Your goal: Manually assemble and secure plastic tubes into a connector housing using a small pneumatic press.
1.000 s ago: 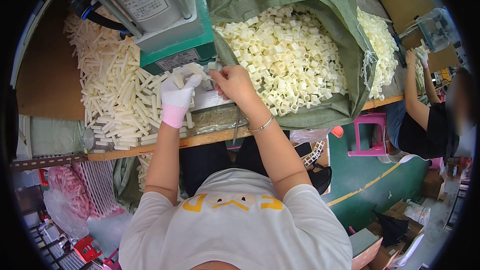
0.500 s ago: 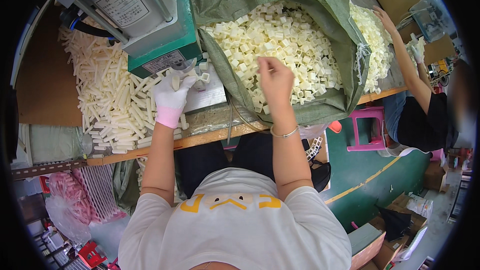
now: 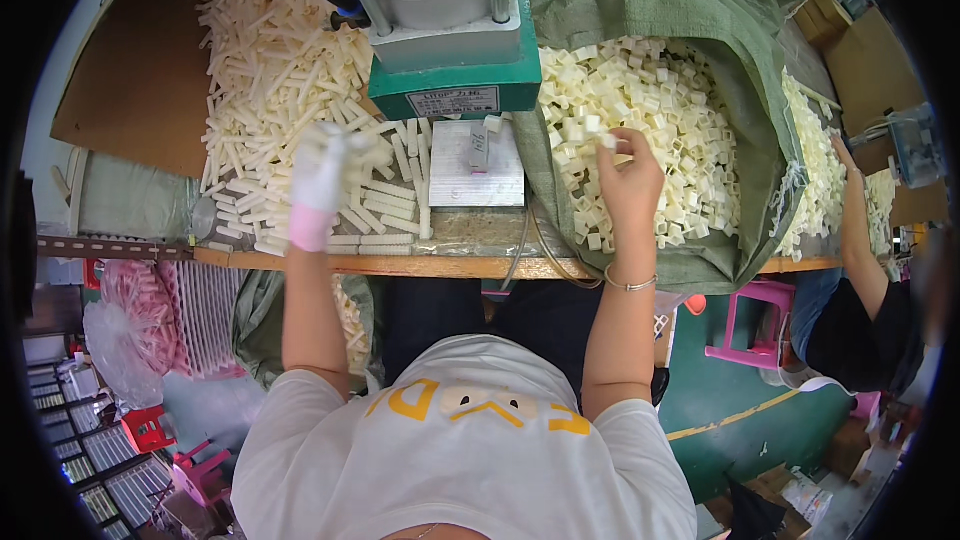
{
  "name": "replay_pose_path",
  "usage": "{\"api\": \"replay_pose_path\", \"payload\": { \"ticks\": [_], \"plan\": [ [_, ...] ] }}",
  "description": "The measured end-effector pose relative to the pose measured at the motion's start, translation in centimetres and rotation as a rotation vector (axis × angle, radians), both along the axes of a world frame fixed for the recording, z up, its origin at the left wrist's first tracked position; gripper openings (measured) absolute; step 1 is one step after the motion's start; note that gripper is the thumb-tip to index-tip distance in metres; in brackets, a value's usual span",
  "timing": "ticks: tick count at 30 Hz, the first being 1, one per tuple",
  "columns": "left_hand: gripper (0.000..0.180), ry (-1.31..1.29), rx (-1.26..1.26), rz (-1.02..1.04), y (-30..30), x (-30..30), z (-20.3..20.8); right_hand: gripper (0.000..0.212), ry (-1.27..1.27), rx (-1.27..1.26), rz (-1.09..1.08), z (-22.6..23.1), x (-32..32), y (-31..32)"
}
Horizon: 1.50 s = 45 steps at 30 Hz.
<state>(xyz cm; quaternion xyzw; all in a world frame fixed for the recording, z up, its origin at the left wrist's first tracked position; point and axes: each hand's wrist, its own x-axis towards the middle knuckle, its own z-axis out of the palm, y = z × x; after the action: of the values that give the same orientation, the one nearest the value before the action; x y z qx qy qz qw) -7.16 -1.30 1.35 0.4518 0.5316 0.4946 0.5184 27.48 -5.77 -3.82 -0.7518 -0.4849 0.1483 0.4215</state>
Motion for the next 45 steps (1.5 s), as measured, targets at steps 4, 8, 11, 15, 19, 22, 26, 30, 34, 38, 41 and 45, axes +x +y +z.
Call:
{"api": "replay_pose_path", "payload": {
  "ticks": [4, 8, 11, 15, 19, 22, 26, 30, 34, 38, 41, 45],
  "plan": [
    [0.025, 0.738, 0.283, -0.108, 3.0, -6.5, -1.9, 0.029, 0.266, 0.218, 0.045, -0.1, -0.9, 0.2],
    [0.042, 1.409, 0.016, -0.404, 4.2, -2.2, -1.1, 0.029, 0.514, 0.203, 0.172, 1.4, -4.8, 0.2],
    [0.043, 1.554, -0.126, -0.509, 5.4, -1.9, -1.4, 0.028, 0.566, 0.155, 0.212, 2.1, -5.7, 0.0],
    [0.041, 1.096, 0.028, -0.424, 3.2, -3.3, -0.9, 0.019, 0.809, 0.033, 0.363, 3.2, -6.2, 0.1],
    [0.023, 0.432, 0.159, -0.153, 0.8, -0.9, 0.1, 0.020, 0.567, 0.195, 0.442, 1.5, -8.7, 1.3],
    [0.018, 0.192, 0.147, -0.138, -0.6, 2.9, 2.4, 0.019, 0.349, 0.294, 0.395, -0.2, -10.2, 1.3],
    [0.018, 0.176, 0.119, -0.113, -0.8, 6.6, 1.3, 0.014, 0.122, 0.363, 0.389, -0.7, -10.7, 0.4],
    [0.020, 0.359, 0.287, -0.151, -0.5, 8.2, -0.6, 0.008, -0.091, 0.373, 0.399, 0.1, -11.1, 0.3],
    [0.022, 0.580, 0.433, -0.200, -0.1, 8.8, -0.3, 0.007, -0.172, 0.287, 0.411, 1.0, -10.8, 0.6],
    [0.022, 0.718, 0.584, -0.215, 0.2, 8.5, -0.5, 0.008, -0.163, 0.239, 0.416, 1.2, -10.9, 0.5],
    [0.022, 0.803, 0.698, -0.187, 0.0, 8.4, -0.9, 0.010, -0.073, 0.227, 0.399, 1.5, -10.7, 0.2],
    [0.023, 0.725, 0.690, -0.177, 0.1, 8.5, -0.8, 0.014, 0.101, 0.222, 0.169, 1.7, -8.1, -0.7]
  ]
}}
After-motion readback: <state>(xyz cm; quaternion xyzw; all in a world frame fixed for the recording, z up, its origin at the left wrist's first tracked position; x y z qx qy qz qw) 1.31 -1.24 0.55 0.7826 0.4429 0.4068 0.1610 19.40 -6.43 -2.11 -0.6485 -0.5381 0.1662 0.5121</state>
